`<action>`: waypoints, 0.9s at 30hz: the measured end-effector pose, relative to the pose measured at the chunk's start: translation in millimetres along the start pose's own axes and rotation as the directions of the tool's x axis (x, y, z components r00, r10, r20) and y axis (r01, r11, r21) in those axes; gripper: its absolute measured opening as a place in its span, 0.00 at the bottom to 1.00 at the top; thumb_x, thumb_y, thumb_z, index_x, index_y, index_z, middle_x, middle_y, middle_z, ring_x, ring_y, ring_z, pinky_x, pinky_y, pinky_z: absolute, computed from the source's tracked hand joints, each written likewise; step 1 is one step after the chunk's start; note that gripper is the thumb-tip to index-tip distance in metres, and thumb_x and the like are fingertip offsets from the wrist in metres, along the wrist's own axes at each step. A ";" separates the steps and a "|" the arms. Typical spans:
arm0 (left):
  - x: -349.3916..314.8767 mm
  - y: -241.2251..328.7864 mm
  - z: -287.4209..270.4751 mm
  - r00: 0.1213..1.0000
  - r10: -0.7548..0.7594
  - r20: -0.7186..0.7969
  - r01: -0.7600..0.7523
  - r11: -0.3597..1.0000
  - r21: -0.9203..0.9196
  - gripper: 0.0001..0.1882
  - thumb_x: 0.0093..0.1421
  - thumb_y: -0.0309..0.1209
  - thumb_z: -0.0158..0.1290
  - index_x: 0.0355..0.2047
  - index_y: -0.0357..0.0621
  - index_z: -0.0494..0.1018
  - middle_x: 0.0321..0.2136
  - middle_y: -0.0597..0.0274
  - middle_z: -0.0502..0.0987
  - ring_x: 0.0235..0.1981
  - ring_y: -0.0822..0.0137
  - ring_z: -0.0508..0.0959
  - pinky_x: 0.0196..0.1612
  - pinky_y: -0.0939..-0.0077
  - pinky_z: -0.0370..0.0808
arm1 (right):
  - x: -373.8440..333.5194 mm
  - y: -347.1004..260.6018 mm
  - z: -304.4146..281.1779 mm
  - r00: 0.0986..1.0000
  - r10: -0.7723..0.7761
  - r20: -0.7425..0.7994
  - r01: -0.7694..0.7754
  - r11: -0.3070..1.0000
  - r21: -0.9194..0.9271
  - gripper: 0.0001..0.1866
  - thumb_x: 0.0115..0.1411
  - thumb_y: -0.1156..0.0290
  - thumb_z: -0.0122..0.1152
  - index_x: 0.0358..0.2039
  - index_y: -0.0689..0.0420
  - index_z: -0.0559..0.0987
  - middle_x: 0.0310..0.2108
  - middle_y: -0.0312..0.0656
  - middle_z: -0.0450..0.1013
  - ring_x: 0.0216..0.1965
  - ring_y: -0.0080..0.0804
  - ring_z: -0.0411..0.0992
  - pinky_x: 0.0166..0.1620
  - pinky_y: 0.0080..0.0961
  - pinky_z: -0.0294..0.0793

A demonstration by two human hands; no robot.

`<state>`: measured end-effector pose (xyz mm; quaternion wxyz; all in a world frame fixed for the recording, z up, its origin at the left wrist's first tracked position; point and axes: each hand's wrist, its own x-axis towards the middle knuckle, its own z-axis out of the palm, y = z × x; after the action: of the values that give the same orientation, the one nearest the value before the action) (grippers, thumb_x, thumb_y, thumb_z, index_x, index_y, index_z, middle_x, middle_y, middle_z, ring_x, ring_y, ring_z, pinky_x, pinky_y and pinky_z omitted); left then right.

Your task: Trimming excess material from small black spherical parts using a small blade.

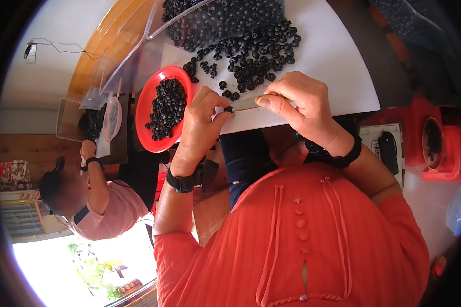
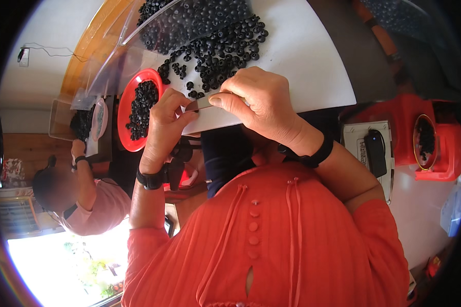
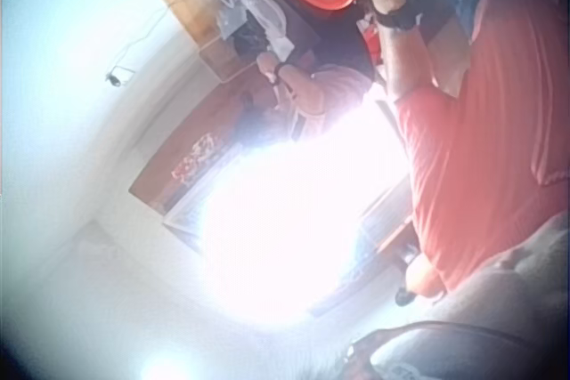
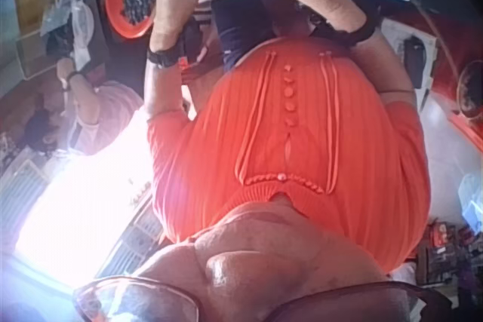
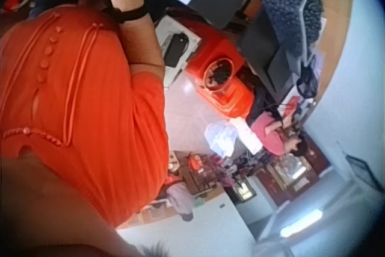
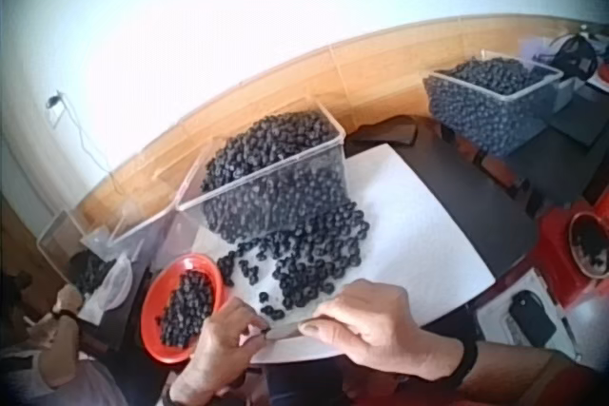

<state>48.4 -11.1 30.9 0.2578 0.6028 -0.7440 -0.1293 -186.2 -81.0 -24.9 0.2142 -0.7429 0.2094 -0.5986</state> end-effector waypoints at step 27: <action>-25.2 7.5 18.6 0.972 0.221 -0.079 -0.203 0.961 0.187 0.10 0.57 0.18 0.61 0.40 0.37 0.79 0.35 0.53 0.75 0.35 0.50 0.79 0.35 0.56 0.78 | -0.9 -0.4 2.5 0.999 -0.037 0.033 0.040 0.993 -0.108 0.11 0.55 0.65 0.78 0.29 0.55 0.83 0.23 0.39 0.76 0.25 0.40 0.75 0.27 0.36 0.72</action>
<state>35.7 12.8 13.4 0.2522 0.5457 -0.7991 -0.0039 -183.9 -80.0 -25.9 0.1651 -0.7665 0.2239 -0.5789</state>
